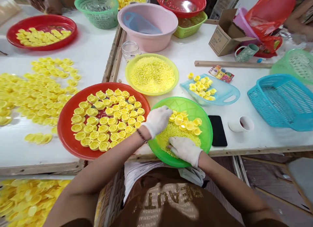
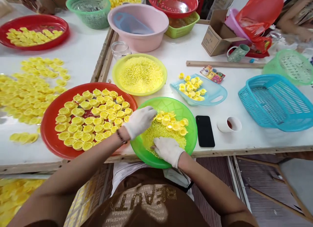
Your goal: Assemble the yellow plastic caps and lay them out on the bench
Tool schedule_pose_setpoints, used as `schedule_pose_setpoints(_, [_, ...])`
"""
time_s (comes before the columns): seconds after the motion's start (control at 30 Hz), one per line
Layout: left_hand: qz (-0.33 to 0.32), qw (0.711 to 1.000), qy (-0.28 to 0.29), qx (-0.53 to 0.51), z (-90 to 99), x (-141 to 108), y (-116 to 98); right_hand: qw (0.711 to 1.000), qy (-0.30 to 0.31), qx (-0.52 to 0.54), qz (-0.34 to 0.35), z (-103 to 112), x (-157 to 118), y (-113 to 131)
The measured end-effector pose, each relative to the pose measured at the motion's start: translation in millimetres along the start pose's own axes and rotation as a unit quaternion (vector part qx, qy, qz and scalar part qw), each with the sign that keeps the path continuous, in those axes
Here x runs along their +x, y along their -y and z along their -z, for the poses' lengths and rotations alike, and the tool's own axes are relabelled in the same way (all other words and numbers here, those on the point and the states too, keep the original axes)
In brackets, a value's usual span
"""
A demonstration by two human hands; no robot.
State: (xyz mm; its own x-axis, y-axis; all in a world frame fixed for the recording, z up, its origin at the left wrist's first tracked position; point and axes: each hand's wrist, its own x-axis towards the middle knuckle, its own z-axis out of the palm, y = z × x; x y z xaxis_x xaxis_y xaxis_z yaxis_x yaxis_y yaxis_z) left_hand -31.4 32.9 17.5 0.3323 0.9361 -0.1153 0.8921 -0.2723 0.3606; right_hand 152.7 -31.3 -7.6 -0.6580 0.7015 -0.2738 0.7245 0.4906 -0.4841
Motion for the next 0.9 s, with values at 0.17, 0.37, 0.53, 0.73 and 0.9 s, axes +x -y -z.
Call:
schedule_pose_setpoints(0.17, [0.042, 0.998, 0.05, 0.004, -22.7, 40, -19, 0.983, -0.05, 0.174, -0.03, 4, 2, -7])
schedule_pose_setpoints(0.37, [0.046, 0.999, 0.016, -0.017, -17.4, 20, -14, 0.702, -0.066, 0.697, -0.129, 21, 6, -26])
schedule_pose_setpoints(0.53, [0.096, 0.949, -0.065, -0.292, -17.4, -17, -5, 0.629, -0.126, 0.758, -0.116, 37, 11, -22])
schedule_pose_setpoints(0.73, [0.129, 0.757, 0.048, -0.639, -34.3, -36, -15, 0.631, -0.325, 0.704, -0.033, 43, 27, 4])
schedule_pose_setpoints(0.9, [0.149, 0.738, 0.037, -0.657, -36.7, -40, -25, 0.64, -0.391, 0.66, 0.051, 37, 33, 9])
